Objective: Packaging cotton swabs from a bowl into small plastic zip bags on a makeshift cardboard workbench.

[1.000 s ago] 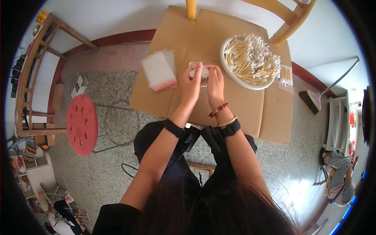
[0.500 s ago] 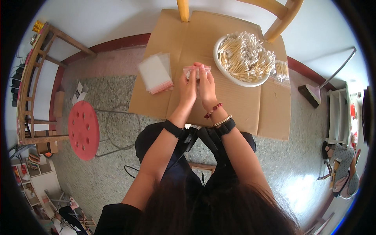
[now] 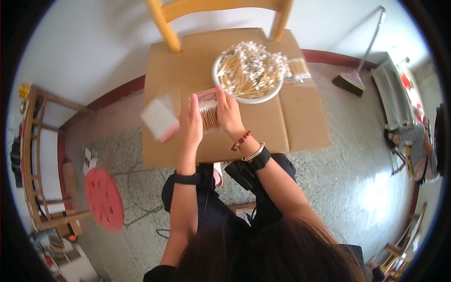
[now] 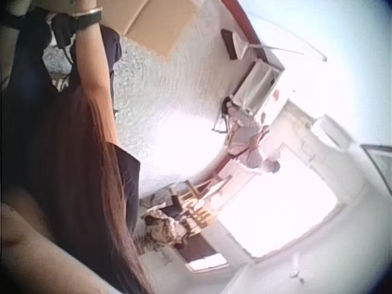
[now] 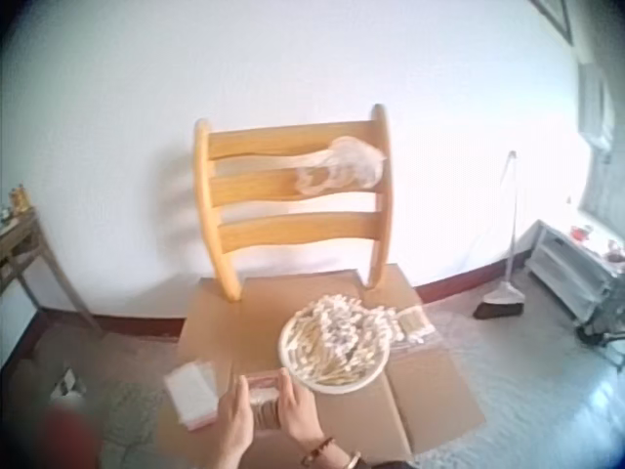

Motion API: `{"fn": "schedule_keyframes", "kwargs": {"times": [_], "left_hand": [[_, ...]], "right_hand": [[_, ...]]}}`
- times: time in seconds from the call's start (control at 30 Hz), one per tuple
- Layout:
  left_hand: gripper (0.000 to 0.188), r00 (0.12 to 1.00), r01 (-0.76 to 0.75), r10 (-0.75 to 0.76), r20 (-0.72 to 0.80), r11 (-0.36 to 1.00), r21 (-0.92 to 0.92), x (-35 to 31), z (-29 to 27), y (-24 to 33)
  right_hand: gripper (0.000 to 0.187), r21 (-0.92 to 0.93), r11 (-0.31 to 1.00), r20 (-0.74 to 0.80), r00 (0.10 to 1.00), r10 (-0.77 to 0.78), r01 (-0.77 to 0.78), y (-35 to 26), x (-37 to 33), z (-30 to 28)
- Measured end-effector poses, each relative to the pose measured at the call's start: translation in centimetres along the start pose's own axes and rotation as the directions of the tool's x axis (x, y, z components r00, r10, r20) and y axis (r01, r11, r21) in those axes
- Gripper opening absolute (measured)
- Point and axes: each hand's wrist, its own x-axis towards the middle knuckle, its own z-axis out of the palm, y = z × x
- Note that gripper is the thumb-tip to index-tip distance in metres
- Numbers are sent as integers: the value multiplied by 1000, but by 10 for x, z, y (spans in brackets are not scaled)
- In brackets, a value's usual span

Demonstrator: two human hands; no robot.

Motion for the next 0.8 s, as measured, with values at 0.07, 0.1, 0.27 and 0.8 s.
{"fn": "schedule_keyframes", "kwargs": {"times": [0.07,0.1,0.27,0.8], "left_hand": [[38,938,192,-217,271,975,115,-7,-1,22],[38,936,178,-204,286,977,113,-12,4,25],[52,808,118,77,585,951,-287,-21,21,31],[52,796,31,204,571,927,-374,-29,55,58]], "right_hand": [[46,20,999,-27,999,45,-44,-8,-4,-17],[46,198,979,-43,997,61,-51,-12,-7,-24],[49,469,858,39,975,218,-211,-35,-31,-75],[37,167,951,370,911,184,-260,-54,-66,-170]]}}
